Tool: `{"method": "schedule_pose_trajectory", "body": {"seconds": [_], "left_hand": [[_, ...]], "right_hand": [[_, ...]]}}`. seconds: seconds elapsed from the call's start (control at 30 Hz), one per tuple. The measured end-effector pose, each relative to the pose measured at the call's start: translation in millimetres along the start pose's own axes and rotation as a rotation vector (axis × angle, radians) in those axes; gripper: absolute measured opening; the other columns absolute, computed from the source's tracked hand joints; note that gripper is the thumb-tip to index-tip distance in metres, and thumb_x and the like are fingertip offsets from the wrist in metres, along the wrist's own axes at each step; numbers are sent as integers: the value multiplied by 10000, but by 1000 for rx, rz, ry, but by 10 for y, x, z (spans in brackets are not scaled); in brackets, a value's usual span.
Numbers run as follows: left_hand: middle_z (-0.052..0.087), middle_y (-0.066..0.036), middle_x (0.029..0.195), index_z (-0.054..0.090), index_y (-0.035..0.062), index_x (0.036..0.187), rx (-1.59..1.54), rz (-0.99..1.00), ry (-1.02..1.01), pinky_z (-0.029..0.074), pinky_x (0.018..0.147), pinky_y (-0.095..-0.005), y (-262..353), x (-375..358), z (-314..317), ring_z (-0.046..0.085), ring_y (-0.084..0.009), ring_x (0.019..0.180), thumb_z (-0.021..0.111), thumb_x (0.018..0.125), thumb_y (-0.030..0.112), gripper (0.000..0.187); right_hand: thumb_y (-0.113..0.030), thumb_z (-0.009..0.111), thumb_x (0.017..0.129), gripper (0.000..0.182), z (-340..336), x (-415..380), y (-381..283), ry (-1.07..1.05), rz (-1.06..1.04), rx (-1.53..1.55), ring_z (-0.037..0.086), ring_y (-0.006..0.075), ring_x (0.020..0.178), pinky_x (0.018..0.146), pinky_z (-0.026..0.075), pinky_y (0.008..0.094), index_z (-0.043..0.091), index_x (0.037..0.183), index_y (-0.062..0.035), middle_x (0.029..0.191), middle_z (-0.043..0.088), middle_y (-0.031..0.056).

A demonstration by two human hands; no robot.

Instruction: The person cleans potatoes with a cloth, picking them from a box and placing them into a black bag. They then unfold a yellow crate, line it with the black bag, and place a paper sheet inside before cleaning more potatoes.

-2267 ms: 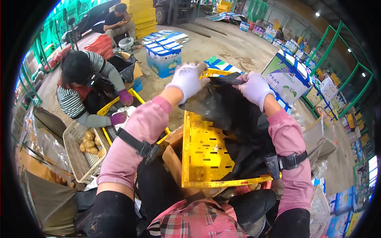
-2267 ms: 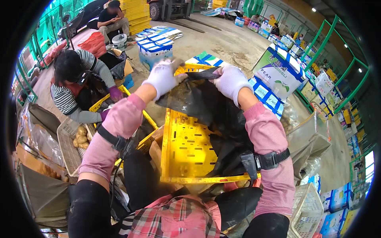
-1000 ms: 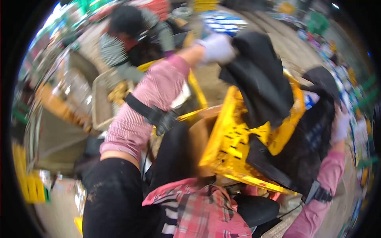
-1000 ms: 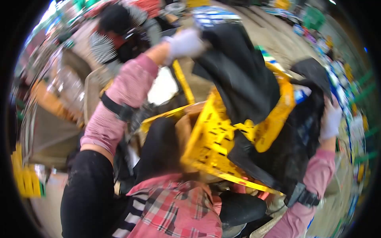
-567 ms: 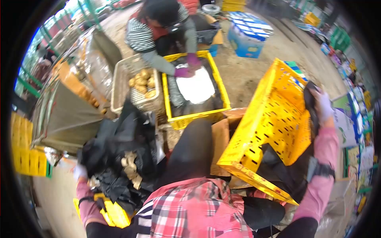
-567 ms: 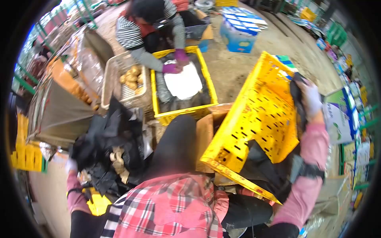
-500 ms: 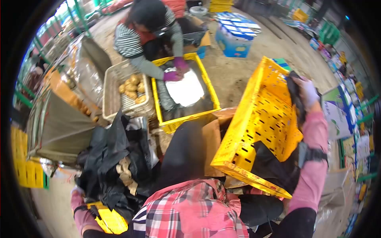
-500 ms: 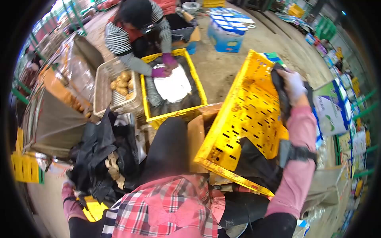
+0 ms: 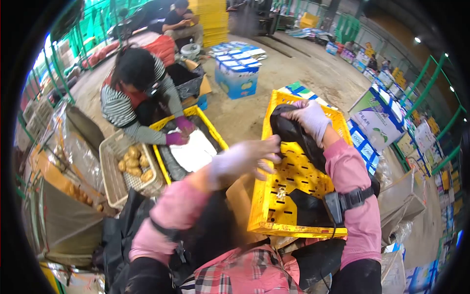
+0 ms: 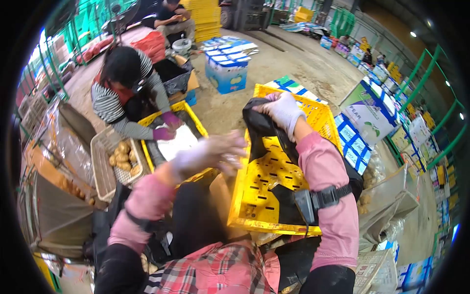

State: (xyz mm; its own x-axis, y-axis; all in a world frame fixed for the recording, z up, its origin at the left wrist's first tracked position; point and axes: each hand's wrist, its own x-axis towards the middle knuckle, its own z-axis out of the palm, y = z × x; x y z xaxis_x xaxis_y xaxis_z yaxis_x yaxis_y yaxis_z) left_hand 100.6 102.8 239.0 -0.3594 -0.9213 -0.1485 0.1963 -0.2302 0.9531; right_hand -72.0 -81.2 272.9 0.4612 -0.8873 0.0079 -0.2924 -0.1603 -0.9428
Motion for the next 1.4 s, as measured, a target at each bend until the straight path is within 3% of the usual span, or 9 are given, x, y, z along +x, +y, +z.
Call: {"method": "schedule_pose_trajectory", "body": {"seconds": [0.13, 0.3, 0.37, 0.5, 0.57, 0.73, 0.9, 1.13, 1.4], "left_hand": [[416, -234, 1374, 387, 57, 1405, -476, 75, 102, 519, 906, -515, -111, 1147, 367, 537, -448, 1123, 576, 892, 618, 784], [653, -12, 1059, 586, 101, 1145, -348, 74, 213, 531, 894, -438, -223, 1499, 318, 573, -187, 1116, 536, 1001, 322, 268], [645, -19, 1079, 575, 97, 1144, 17, 442, -11, 511, 936, -440, -687, 1853, -122, 555, -183, 1131, 540, 997, 312, 263], [571, -166, 1164, 519, 8, 1202, -835, 134, 475, 430, 1039, -540, -446, 1666, -250, 560, -337, 1067, 459, 1024, 303, 351], [646, -226, 1086, 507, -47, 1169, -927, 263, 119, 547, 919, -432, -655, 1650, -945, 652, -346, 976, 313, 1054, 265, 385], [666, -59, 855, 629, 95, 923, -96, 149, 751, 516, 678, -293, -362, 1720, -1141, 615, -143, 717, 470, 980, 176, 187], [628, -4, 818, 586, 43, 875, 265, 298, 534, 456, 670, -249, -238, 2362, -1546, 537, -84, 701, 647, 863, -14, 85], [654, -174, 1100, 599, 109, 1220, 1668, 238, 711, 513, 815, -423, -7, 3183, -1871, 659, -341, 954, 565, 819, 8, 415], [651, -220, 1158, 545, 139, 1322, 1475, -304, 472, 499, 905, -432, -152, 3959, -2152, 634, -396, 1061, 605, 855, 109, 472]], "right_hand": [[-326, 898, 588, 491, -269, -371, -16, 205, -91, -755, 599, 177, 735, 709, 486, 305, 649, 852, 5, 794, 651, 94], [-280, 884, 689, 406, -655, -424, 360, 37, 34, -321, 587, 150, 710, 670, 479, 280, 639, 839, 6, 778, 630, 36], [-223, 849, 738, 333, -771, -418, 334, 46, 107, -121, 586, 127, 715, 679, 474, 252, 635, 855, 3, 797, 642, 25], [-14, 717, 819, 163, -1211, -329, 360, 128, 51, 338, 630, 132, 698, 611, 516, 257, 615, 945, -10, 842, 667, 59], [16, 685, 821, 204, -1768, -198, 528, 248, 65, 336, 647, 150, 725, 624, 535, 263, 599, 1005, -5, 870, 666, 75], [134, 495, 790, 260, -2705, -210, 1027, 212, -54, 312, 637, 180, 776, 735, 518, 272, 651, 966, 22, 958, 686, 133], [64, 507, 723, 191, -2906, 295, 1515, 467, -11, -721, 656, 260, 775, 732, 499, 345, 666, 712, -41, 922, 689, 147], [20, 502, 807, 385, -2937, 1289, 1918, 436, 119, -1114, 618, 361, 1083, 911, 478, 401, 667, 1099, -168, 1124, 649, 189], [-108, 661, 777, 310, -3608, 2763, 3147, 155, 451, -1057, 641, 247, 1070, 895, 503, 361, 674, 1083, -163, 1118, 685, 99]]}}
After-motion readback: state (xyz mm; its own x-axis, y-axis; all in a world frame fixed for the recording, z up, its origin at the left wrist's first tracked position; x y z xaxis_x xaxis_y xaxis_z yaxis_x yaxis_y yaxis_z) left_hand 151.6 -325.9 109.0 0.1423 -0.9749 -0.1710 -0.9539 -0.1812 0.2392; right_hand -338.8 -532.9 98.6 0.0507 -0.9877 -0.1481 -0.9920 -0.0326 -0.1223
